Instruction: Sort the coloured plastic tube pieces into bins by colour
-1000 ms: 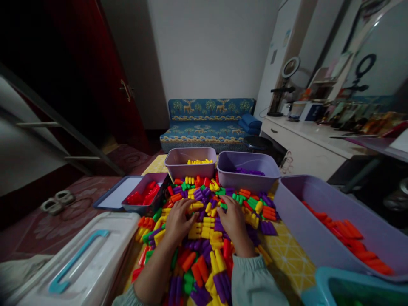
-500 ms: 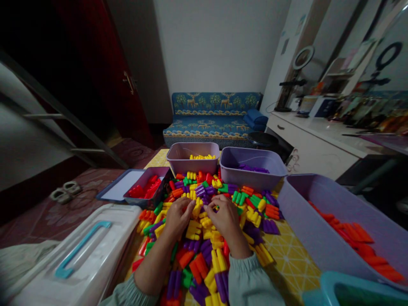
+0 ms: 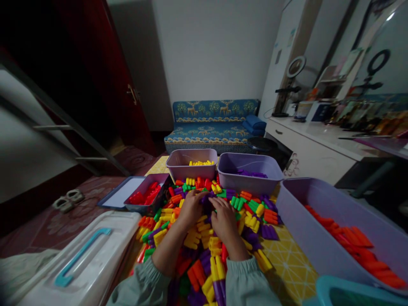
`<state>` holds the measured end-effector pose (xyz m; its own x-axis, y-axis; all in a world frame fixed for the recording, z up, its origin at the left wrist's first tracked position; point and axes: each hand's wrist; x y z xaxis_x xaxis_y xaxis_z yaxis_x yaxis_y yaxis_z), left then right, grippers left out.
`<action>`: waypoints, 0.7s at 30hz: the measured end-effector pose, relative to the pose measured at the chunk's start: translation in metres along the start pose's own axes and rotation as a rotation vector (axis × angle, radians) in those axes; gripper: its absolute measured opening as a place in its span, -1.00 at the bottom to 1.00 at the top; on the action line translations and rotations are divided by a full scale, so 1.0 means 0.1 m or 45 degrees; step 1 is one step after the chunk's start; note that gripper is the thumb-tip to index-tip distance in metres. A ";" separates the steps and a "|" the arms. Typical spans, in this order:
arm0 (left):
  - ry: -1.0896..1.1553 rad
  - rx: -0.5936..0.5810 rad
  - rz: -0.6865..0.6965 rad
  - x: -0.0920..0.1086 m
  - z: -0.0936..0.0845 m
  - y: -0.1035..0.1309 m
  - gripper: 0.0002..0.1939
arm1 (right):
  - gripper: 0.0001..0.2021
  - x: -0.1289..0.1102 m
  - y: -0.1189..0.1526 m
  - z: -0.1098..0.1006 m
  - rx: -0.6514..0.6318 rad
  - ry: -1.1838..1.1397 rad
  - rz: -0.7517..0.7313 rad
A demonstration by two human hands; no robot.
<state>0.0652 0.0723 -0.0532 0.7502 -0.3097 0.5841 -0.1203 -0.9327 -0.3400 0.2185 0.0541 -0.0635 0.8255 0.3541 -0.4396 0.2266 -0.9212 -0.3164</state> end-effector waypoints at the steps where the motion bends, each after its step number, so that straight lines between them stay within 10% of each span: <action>1: 0.035 0.025 -0.001 0.01 0.01 0.01 -0.38 | -0.46 -0.01 0.00 -0.01 -0.002 -0.015 0.000; 12: 0.844 0.166 -0.247 0.20 0.03 0.14 -0.51 | -0.64 -0.17 -0.04 -0.16 0.244 -0.420 0.020; 21: 1.066 -0.177 -0.249 0.73 -0.29 -0.72 -0.40 | -0.64 -0.14 -0.45 -0.61 0.568 -0.682 0.207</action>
<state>0.1094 0.1115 0.0353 0.0476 -0.1248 0.9910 -0.1582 -0.9806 -0.1159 0.2286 0.0809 0.0082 0.4377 0.3543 -0.8264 -0.2053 -0.8554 -0.4754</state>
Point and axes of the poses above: each hand's wrist, its own y-axis away from the middle knuckle, its own z-axis out of the palm, x = y × z, and after that the axes turned 7 degrees about y, right-handed
